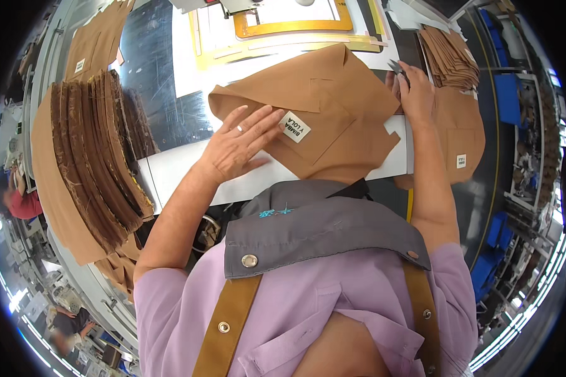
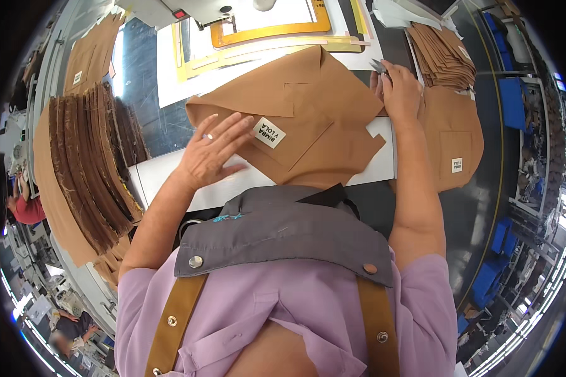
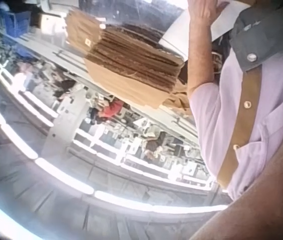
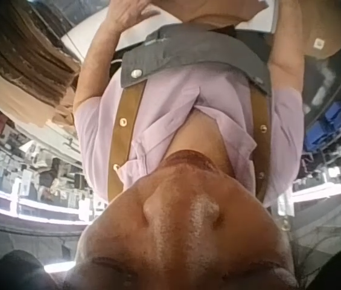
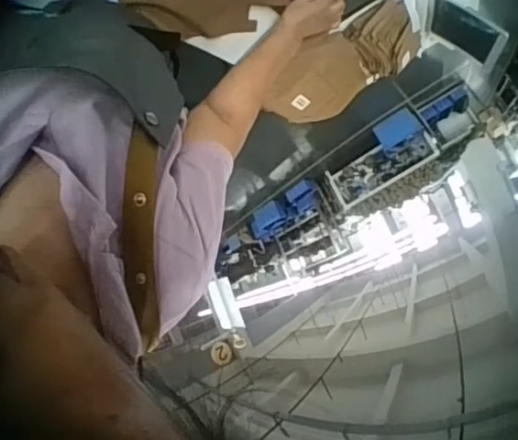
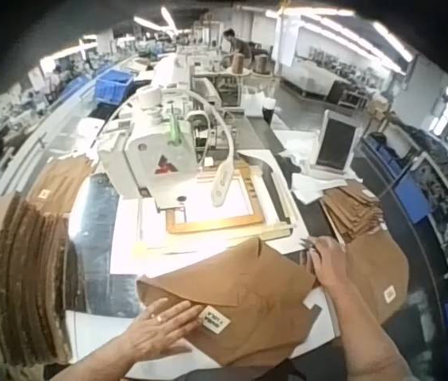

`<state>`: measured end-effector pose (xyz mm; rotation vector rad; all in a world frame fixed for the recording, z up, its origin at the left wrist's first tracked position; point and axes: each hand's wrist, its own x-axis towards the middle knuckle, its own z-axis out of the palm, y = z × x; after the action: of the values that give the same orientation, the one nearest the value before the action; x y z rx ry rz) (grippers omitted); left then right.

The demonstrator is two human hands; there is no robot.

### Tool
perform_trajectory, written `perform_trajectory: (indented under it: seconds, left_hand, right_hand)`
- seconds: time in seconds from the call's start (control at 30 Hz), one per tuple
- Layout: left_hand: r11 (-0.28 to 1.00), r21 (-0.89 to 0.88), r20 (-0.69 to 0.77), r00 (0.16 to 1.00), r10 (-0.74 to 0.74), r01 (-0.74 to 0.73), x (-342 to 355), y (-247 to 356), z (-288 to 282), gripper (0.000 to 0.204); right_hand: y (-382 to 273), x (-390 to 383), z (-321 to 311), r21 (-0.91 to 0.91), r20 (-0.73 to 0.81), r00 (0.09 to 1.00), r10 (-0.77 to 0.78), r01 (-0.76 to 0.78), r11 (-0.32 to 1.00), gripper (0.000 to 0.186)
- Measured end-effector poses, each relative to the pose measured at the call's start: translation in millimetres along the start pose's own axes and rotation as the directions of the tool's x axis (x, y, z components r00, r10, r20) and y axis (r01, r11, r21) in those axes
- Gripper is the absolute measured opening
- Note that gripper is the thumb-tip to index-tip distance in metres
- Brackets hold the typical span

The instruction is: Operating a programmable industrial sewing machine to stitch leather panels for bags.

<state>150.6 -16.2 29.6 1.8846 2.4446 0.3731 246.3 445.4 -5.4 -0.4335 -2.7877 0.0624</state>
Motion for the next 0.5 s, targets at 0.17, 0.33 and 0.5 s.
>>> perform_trajectory:
  seconds: [0.17,0.33,0.5]
  left_hand:
    - [0.986,0.054,-0.022,0.987,-0.157,0.158,-2,-22,20,0.053]
    - [0.995,-0.02,-0.215,0.972,-0.097,0.095,15,-26,-2,0.028]
    - [0.958,-0.082,0.008,0.961,-0.275,0.275,90,-3,-82,0.012]
  right_hand:
    - [-14,-2,-10,-0.248,-0.288,0.943,-0.17,0.098,0.964,0.043]
    - [-96,-43,-62,0.625,0.175,0.978,-0.11,-0.024,0.78,0.044]
    - [-181,-67,-99,0.81,0.077,0.875,-0.478,0.224,0.541,0.095]
